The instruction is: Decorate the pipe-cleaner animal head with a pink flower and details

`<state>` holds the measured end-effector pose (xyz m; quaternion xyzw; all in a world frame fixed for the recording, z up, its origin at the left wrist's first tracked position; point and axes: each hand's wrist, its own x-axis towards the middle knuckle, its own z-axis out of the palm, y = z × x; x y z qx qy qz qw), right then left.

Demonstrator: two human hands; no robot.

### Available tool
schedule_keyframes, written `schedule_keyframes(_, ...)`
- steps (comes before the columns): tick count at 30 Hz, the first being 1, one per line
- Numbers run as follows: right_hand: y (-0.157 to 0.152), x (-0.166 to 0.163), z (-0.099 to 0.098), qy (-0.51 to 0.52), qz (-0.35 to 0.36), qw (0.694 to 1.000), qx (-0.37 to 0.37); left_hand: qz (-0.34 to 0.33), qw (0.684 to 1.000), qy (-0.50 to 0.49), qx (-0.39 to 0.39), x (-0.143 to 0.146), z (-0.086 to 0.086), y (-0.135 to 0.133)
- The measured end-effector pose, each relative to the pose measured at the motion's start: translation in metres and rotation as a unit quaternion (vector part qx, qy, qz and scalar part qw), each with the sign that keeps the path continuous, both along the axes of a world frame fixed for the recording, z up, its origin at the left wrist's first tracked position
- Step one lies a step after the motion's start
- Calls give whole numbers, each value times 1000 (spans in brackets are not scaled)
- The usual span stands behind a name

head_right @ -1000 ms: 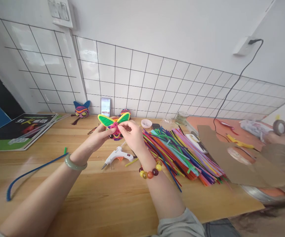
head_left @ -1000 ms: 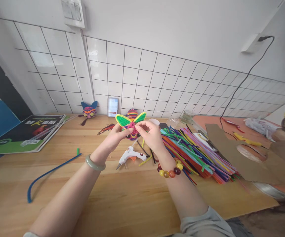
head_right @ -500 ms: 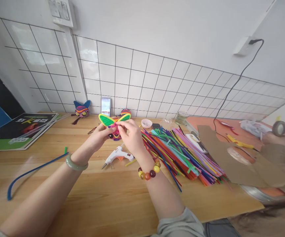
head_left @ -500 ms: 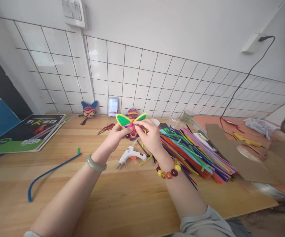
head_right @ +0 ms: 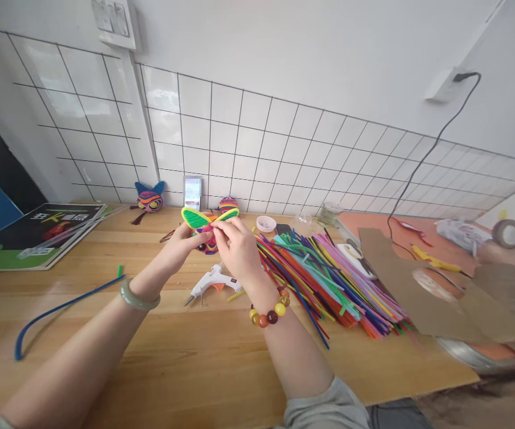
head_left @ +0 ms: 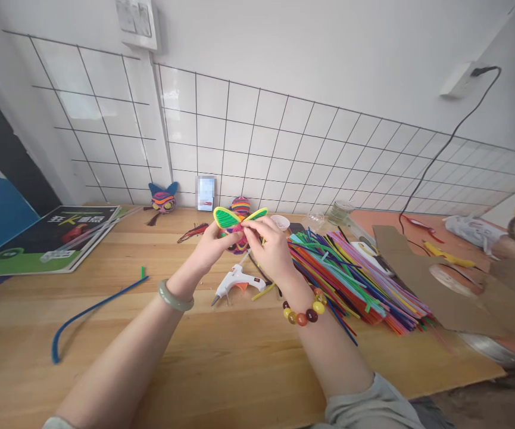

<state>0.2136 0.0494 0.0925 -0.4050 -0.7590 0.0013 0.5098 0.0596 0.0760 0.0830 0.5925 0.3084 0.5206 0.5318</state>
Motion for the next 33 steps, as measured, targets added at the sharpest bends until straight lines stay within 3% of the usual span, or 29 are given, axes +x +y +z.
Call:
schedule_keyframes(14, 0, 8, 4, -3, 25, 995, -101, 31, 996, 74, 25, 0, 3, -3)
schedule_keyframes(22, 1, 3, 4, 116, 65, 980, -146, -2, 1000, 10, -12, -1, 1, -2)
schedule_keyframes(28, -7, 5, 10, -2, 24, 998, -58, -7, 1000, 5, -16, 1, 3, -4)
schedule_keyframes(33, -13, 5, 16, -123, -39, 992, 2, 30, 999, 34, 6, 1, 5, -5)
